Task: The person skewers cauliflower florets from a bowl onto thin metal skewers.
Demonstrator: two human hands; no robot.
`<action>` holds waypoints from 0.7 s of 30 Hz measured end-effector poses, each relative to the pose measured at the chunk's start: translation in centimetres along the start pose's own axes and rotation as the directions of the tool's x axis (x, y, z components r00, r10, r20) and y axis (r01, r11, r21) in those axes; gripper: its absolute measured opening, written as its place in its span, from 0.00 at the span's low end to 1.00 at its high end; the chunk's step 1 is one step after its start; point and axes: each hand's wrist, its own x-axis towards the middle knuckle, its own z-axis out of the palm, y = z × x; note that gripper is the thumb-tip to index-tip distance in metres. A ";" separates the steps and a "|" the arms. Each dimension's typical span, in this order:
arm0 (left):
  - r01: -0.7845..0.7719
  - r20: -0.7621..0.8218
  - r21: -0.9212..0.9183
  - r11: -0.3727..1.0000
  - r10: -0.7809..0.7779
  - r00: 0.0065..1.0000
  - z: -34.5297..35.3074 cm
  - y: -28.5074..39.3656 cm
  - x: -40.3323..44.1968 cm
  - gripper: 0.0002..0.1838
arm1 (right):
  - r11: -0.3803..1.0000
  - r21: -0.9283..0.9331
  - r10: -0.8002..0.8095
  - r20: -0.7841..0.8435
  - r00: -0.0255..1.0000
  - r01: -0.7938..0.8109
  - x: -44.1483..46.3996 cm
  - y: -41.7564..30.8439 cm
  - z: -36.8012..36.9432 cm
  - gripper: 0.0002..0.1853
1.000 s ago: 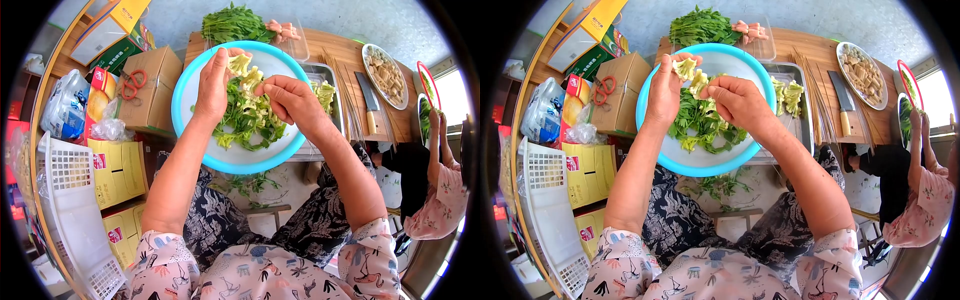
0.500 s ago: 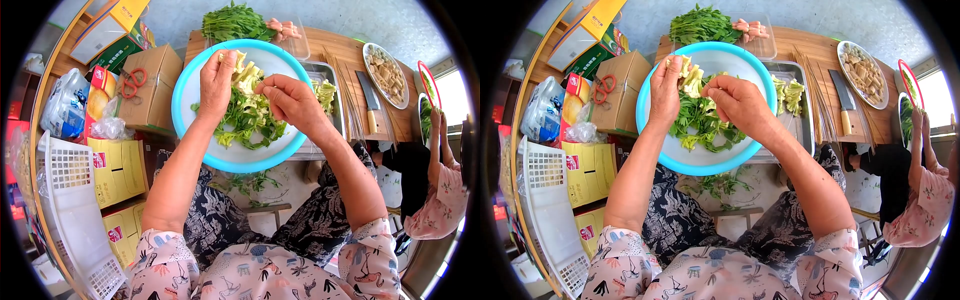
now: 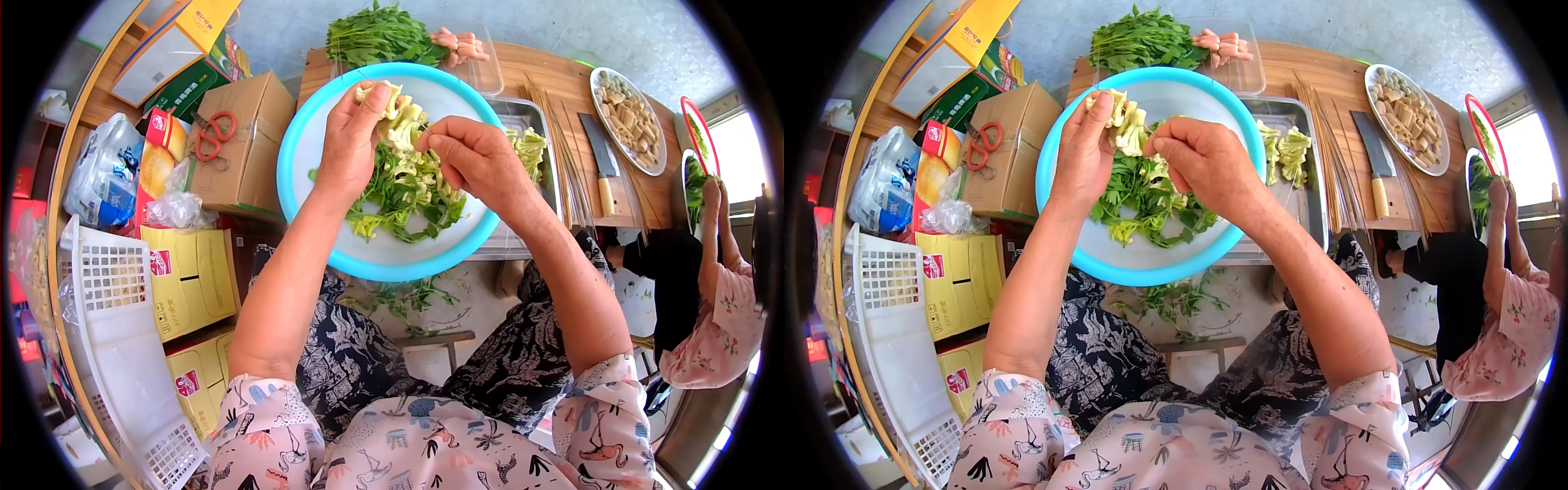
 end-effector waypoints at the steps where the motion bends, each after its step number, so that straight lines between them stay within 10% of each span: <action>1: 0.026 0.045 -0.012 1.000 -0.025 0.999 0.0 0.1 0.0 0.11 | 1.000 -0.005 0.008 -0.003 1.000 -0.008 0.0 -0.1 0.0 0.10; 21: 0.072 0.009 -0.111 0.991 -0.071 0.997 0.7 -1.4 -0.7 0.09 | 0.997 -0.072 -0.020 -0.052 0.998 0.016 0.1 0.6 0.3 0.09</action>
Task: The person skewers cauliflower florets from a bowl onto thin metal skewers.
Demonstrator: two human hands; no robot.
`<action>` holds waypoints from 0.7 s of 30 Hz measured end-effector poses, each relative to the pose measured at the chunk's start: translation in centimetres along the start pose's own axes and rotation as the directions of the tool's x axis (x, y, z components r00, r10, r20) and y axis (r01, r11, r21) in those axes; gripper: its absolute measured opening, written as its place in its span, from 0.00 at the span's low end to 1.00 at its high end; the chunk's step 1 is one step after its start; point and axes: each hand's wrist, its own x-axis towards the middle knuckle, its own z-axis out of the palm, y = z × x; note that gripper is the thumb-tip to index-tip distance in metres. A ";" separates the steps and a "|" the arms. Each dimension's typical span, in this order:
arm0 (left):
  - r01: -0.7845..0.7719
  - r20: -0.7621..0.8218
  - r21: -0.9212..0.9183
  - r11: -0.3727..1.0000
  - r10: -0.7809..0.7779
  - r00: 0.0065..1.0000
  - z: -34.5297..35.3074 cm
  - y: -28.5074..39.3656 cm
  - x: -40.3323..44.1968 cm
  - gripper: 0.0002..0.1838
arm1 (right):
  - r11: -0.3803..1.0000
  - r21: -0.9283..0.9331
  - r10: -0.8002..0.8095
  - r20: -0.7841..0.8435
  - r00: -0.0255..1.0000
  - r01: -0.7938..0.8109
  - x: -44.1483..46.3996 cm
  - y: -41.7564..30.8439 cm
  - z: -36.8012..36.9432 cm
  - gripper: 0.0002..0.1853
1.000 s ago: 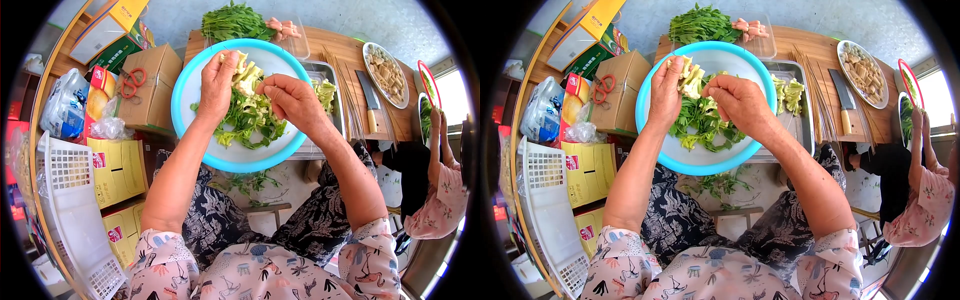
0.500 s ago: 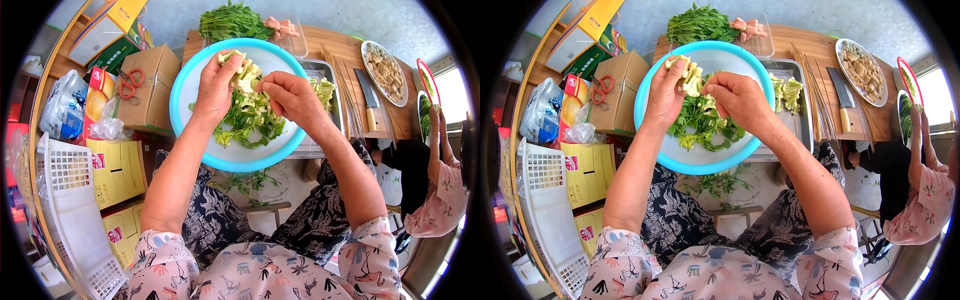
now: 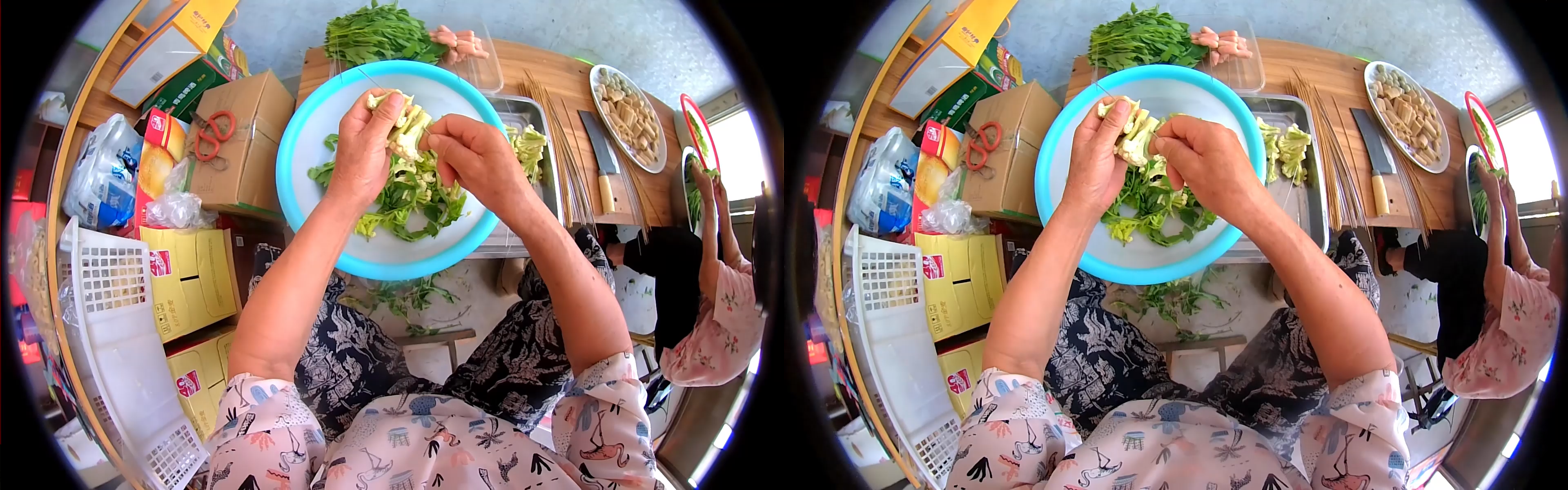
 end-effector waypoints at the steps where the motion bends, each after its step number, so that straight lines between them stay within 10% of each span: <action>1: 0.001 0.001 -0.001 1.000 -0.001 1.000 -0.1 0.0 0.1 0.09 | 1.000 0.016 0.021 0.009 1.000 -0.021 0.1 -0.1 -0.1 0.09; 7: 0.049 -0.053 0.072 0.996 -0.045 0.998 -1.4 0.2 1.3 0.18 | 0.996 0.063 0.075 -0.099 0.992 -0.069 0.6 -0.7 -1.8 0.10; 13: 0.202 0.113 0.525 0.827 -0.302 0.947 -1.4 -2.9 1.1 0.14 | 0.986 0.162 -0.005 -0.196 0.981 0.038 0.5 0.2 -3.7 0.10; 16: -0.136 0.286 0.904 0.406 -0.335 0.898 -0.9 -4.8 0.7 0.07 | 0.983 0.171 -0.033 -0.203 0.979 0.069 0.6 0.2 -3.8 0.09; 19: -0.456 0.484 0.872 0.176 -0.186 0.855 -1.2 -7.1 0.4 0.07 | 0.974 0.210 -0.043 -0.209 0.977 0.087 0.5 -0.1 -3.9 0.09; 21: -0.410 0.452 0.889 0.205 -0.247 0.857 -0.1 -7.4 0.5 0.10 | 0.974 0.208 -0.043 -0.230 0.972 0.092 0.6 -0.1 -4.2 0.09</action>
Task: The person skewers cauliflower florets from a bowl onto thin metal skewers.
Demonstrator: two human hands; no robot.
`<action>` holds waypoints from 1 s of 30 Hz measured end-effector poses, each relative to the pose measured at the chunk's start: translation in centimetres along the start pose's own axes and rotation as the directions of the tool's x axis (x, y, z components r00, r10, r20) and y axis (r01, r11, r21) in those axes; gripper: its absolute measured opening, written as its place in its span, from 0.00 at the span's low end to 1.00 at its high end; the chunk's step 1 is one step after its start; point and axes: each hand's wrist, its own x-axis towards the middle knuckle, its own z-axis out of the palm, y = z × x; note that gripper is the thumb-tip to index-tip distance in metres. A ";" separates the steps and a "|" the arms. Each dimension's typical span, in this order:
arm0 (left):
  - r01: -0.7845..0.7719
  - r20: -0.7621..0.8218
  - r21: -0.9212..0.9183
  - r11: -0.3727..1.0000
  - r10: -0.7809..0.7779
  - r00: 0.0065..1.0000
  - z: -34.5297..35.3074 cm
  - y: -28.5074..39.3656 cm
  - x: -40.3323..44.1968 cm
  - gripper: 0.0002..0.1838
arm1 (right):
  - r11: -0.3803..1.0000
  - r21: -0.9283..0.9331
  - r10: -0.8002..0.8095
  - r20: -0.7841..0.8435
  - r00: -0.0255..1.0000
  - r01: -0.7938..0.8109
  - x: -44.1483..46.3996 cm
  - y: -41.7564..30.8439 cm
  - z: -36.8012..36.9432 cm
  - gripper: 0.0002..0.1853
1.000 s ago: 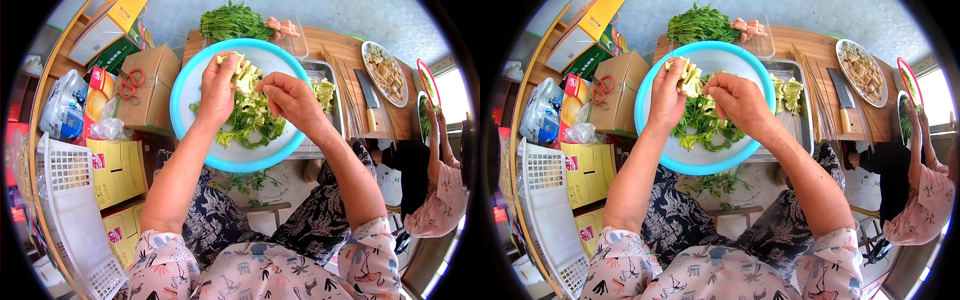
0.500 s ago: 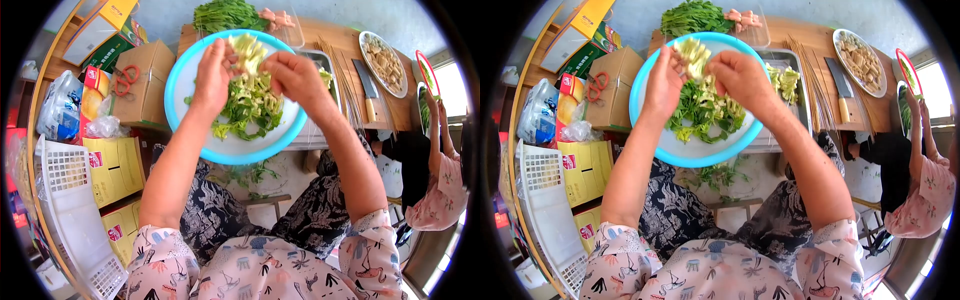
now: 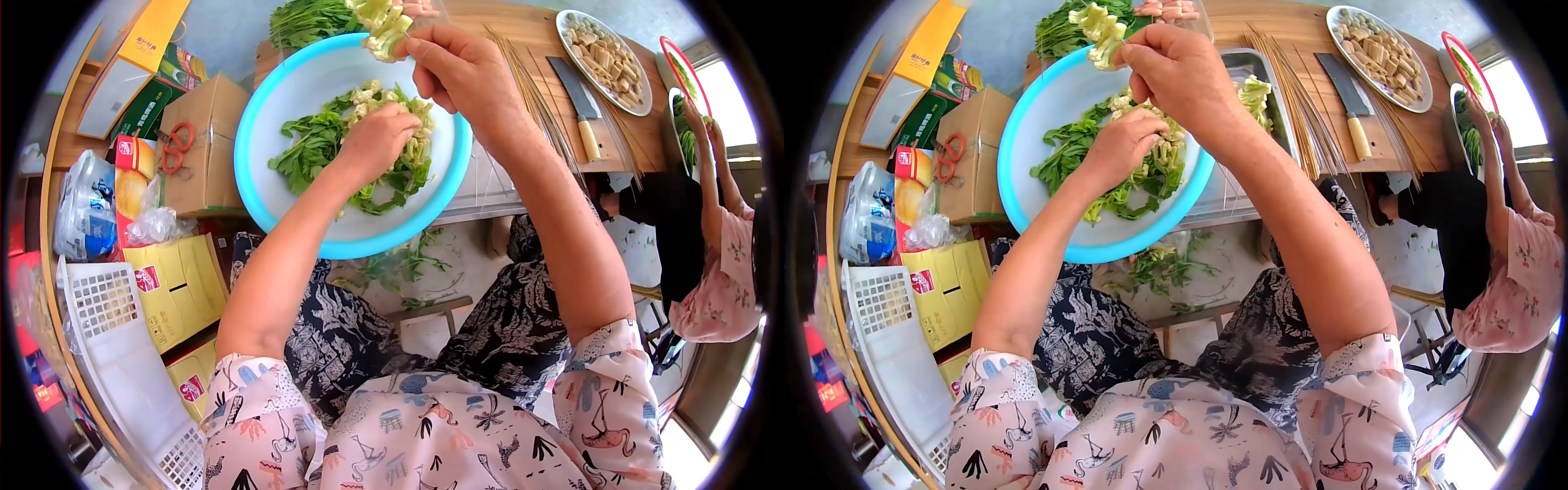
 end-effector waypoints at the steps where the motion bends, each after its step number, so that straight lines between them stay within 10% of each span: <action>1: -0.041 -0.040 0.031 0.999 0.042 0.998 0.3 0.3 0.3 0.12 | 1.000 0.008 -0.018 -0.002 1.000 0.018 0.0 0.0 -0.2 0.09; 10: 0.128 0.001 -0.241 0.962 -0.132 0.991 3.7 -0.4 2.6 0.29 | 0.996 -0.052 -0.076 -0.017 0.997 0.075 -0.2 -0.2 -0.5 0.10; 18: 0.082 -0.105 -0.206 0.975 -0.105 0.989 4.1 -0.9 2.1 0.09 | 0.993 -0.085 -0.079 -0.030 0.996 0.077 -0.3 -0.6 -0.7 0.10; 21: -0.068 -0.387 -0.291 0.954 -0.053 0.920 1.3 -1.0 2.8 0.10 | 0.996 -0.069 -0.056 -0.036 0.998 0.054 -0.4 -0.9 -0.8 0.10; 25: 0.115 -0.063 -0.889 0.444 -0.366 0.929 -3.5 -0.9 1.7 0.13 | 0.998 -0.057 -0.009 -0.013 1.000 0.008 -0.8 -1.0 -0.6 0.09; 30: -0.012 -0.151 -0.943 0.331 -0.396 0.906 -7.4 -1.9 -0.1 0.16 | 0.983 -0.184 0.023 0.073 0.997 -0.010 -1.2 -0.9 0.3 0.10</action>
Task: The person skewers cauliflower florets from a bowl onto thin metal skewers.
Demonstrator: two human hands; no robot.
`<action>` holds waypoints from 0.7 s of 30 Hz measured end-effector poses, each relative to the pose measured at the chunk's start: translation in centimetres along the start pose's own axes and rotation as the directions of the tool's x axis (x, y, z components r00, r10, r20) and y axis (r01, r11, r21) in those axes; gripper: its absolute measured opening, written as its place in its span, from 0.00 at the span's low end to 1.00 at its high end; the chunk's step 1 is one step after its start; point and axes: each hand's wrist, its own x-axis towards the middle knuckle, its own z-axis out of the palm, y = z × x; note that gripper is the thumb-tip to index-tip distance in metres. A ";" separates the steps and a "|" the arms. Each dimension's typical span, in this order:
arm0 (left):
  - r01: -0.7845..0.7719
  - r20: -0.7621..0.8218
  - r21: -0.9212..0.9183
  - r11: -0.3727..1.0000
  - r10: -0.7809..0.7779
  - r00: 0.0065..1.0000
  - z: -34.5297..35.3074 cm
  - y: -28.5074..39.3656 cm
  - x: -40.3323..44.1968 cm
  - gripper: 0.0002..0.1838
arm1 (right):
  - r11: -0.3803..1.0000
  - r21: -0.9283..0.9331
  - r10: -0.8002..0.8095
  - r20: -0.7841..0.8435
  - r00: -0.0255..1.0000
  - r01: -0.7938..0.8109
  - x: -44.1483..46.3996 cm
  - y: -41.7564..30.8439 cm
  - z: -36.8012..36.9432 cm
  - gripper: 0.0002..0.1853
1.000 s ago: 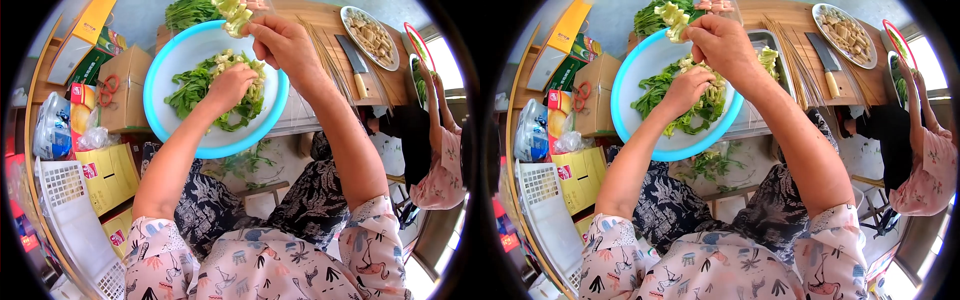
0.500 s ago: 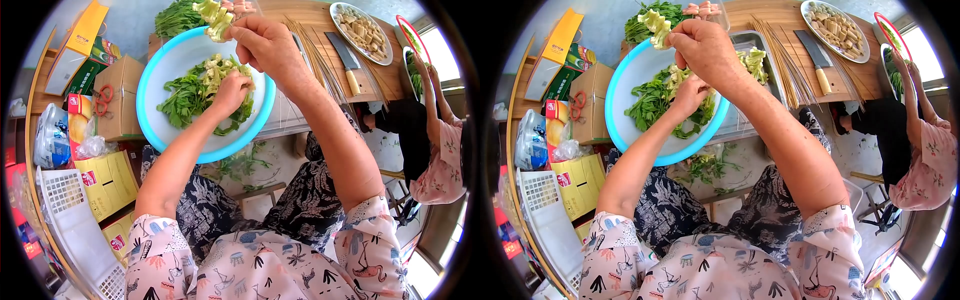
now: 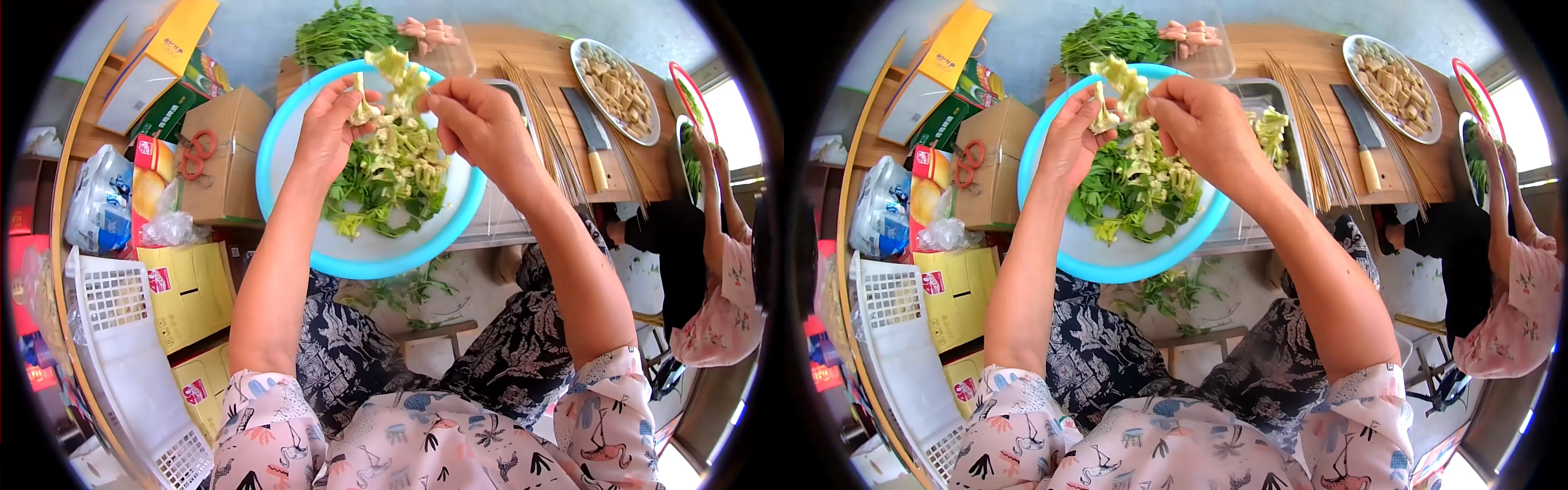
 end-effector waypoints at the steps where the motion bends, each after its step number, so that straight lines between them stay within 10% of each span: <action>1: 0.009 -0.017 -0.051 0.999 -0.010 1.000 -0.5 0.4 0.0 0.15 | 0.999 -0.040 0.002 0.014 1.000 -0.002 -0.1 0.0 0.3 0.10; 21: 0.015 -0.055 -0.266 0.964 -0.031 0.998 -3.3 2.5 -1.2 0.09 | 0.962 -0.267 -0.034 0.099 0.995 0.059 -0.3 0.3 2.7 0.08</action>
